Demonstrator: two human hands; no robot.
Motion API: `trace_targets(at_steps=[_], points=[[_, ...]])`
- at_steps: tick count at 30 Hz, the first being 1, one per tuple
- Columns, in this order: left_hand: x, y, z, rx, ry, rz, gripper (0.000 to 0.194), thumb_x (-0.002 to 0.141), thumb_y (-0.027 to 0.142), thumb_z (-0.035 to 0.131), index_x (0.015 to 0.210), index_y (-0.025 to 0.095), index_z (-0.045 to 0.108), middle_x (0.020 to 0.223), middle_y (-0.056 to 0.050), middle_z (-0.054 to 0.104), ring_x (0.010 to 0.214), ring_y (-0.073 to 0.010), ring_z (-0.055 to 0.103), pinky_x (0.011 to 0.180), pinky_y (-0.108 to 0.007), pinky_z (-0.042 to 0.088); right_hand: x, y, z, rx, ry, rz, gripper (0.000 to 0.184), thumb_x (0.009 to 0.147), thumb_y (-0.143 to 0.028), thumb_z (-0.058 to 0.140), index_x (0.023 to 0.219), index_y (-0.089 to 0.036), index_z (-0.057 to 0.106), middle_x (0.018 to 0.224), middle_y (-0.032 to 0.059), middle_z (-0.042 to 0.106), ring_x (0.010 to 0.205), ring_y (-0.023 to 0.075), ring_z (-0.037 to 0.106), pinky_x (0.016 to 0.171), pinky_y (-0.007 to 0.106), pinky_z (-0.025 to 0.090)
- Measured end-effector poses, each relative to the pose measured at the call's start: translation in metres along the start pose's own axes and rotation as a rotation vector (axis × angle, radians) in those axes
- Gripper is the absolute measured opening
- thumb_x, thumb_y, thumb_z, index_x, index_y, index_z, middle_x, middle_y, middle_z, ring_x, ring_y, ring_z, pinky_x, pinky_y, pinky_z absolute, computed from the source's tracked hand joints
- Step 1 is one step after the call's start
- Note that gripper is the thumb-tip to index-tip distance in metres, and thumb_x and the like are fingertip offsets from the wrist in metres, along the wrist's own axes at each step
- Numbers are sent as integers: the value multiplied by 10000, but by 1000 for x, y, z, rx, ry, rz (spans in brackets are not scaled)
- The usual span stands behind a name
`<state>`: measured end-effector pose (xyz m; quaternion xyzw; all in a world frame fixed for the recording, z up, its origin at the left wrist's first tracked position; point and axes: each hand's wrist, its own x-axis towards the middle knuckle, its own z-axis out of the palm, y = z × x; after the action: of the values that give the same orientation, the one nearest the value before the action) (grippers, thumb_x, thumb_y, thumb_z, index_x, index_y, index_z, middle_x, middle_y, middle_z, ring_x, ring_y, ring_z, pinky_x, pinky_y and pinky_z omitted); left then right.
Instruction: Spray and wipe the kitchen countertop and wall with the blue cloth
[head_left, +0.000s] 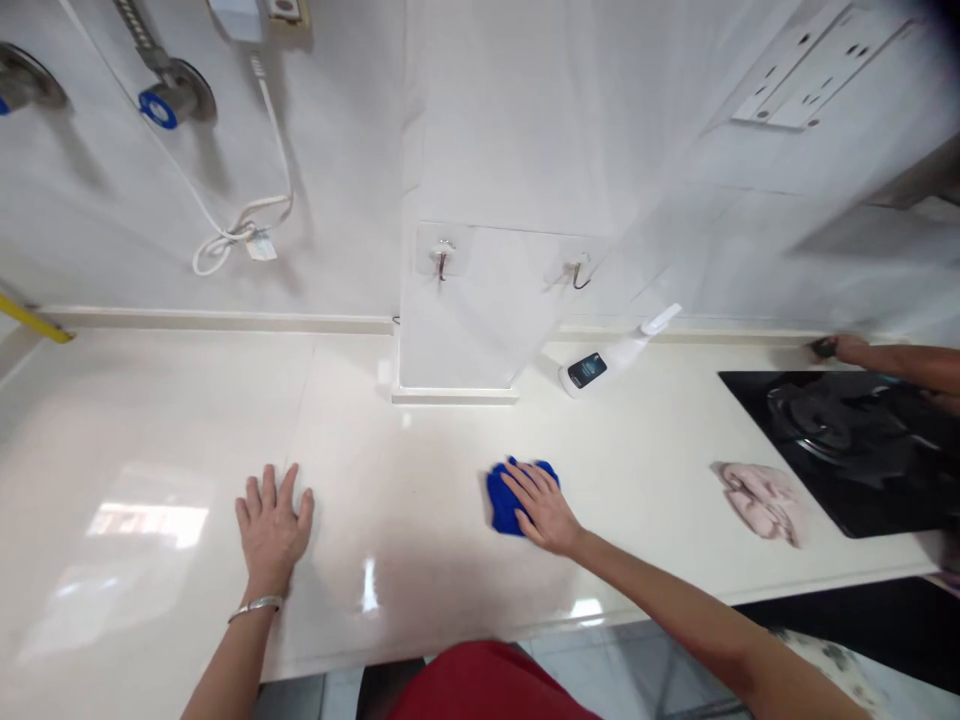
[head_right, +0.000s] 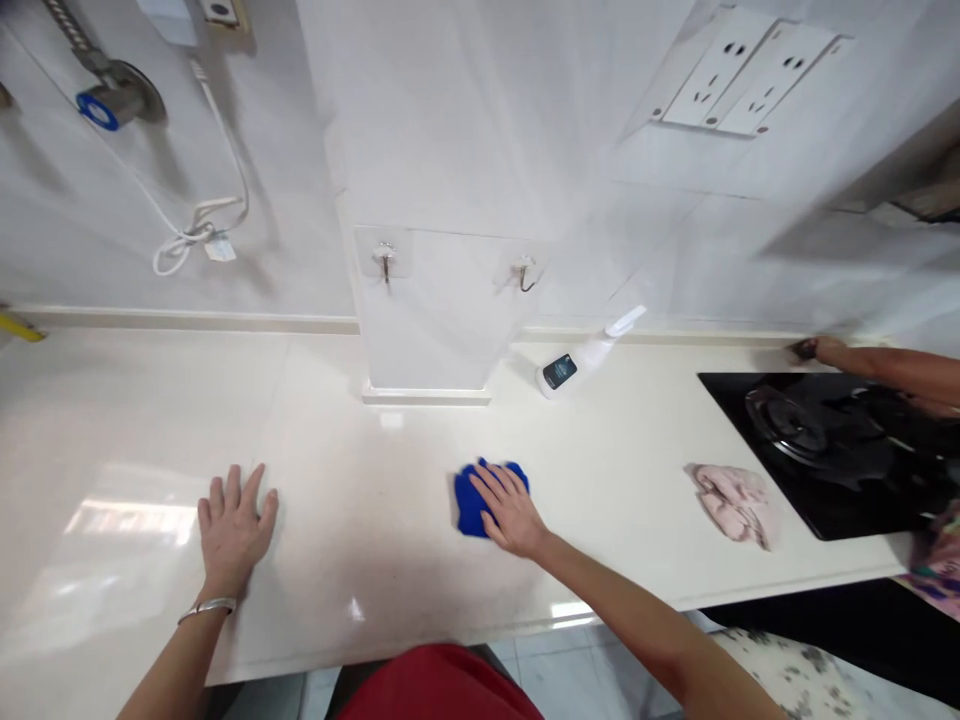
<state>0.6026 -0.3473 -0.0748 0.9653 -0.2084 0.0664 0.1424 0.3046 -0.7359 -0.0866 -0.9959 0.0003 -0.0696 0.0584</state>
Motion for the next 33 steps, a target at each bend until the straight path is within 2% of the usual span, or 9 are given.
trace_targets(at_steps=[3,6,9,12,17,22,27,30,33], points=[[-1,1,1,-23,24,4,580,973,470,353,1489,214,429,1630,-175,305,1540,-396,142,1220,-637,169,-70,-16,-2,-71,-28,34,739,919,-305,437,1599,-184,173,1631,115,300,1487,323,266,1182,583,262],[-2,1,2,-45,38,2,582,972,477,363,1493,225,421,1638,-160,294,1544,-388,129,1227,-632,152,-80,-56,3,-139,-46,167,787,867,-264,478,1595,-163,196,1634,129,286,1498,345,243,1189,594,241],[-2,1,4,-54,34,-4,581,970,475,369,1494,228,420,1638,-164,293,1545,-390,124,1228,-635,144,-35,-101,10,-109,-114,221,795,833,-264,510,1579,-146,261,1644,139,253,1507,374,205,1201,614,194],[-2,1,4,-64,28,-1,582,967,469,378,1494,225,420,1641,-164,285,1546,-391,115,1227,-637,141,36,-139,16,23,-185,97,783,855,-341,528,1572,-142,283,1650,148,231,1511,397,167,1209,631,140],[-2,2,3,-86,39,-6,575,971,460,373,1487,214,431,1638,-171,292,1547,-392,109,1226,-646,136,144,-189,25,160,-150,23,712,929,-402,461,1558,-109,299,1648,168,228,1508,403,147,1223,611,84],[-4,-1,5,-110,57,3,550,981,429,354,1480,217,446,1624,-176,323,1546,-378,135,1226,-645,150,190,-222,35,202,-81,19,678,947,-381,443,1551,-105,308,1636,163,264,1503,393,163,1224,601,80],[-1,-6,9,-126,28,-9,544,977,419,356,1474,221,456,1632,-160,315,1548,-370,131,1229,-652,144,141,-204,31,252,-85,-70,658,941,-409,466,1541,-161,357,1604,124,353,1489,345,229,1227,545,160],[-4,-17,2,-134,-61,19,560,980,438,322,1447,181,494,1617,-173,342,1540,-359,176,1240,-615,161,78,-167,19,225,-116,-74,658,925,-408,478,1538,-192,375,1600,98,370,1485,328,251,1224,544,185],[-28,-44,-17,-98,-104,57,584,987,451,276,1427,151,517,1605,-193,355,1541,-352,178,1251,-586,152,4,-116,2,152,-185,-49,668,914,-372,477,1551,-222,348,1615,82,344,1499,315,245,1221,563,197]])
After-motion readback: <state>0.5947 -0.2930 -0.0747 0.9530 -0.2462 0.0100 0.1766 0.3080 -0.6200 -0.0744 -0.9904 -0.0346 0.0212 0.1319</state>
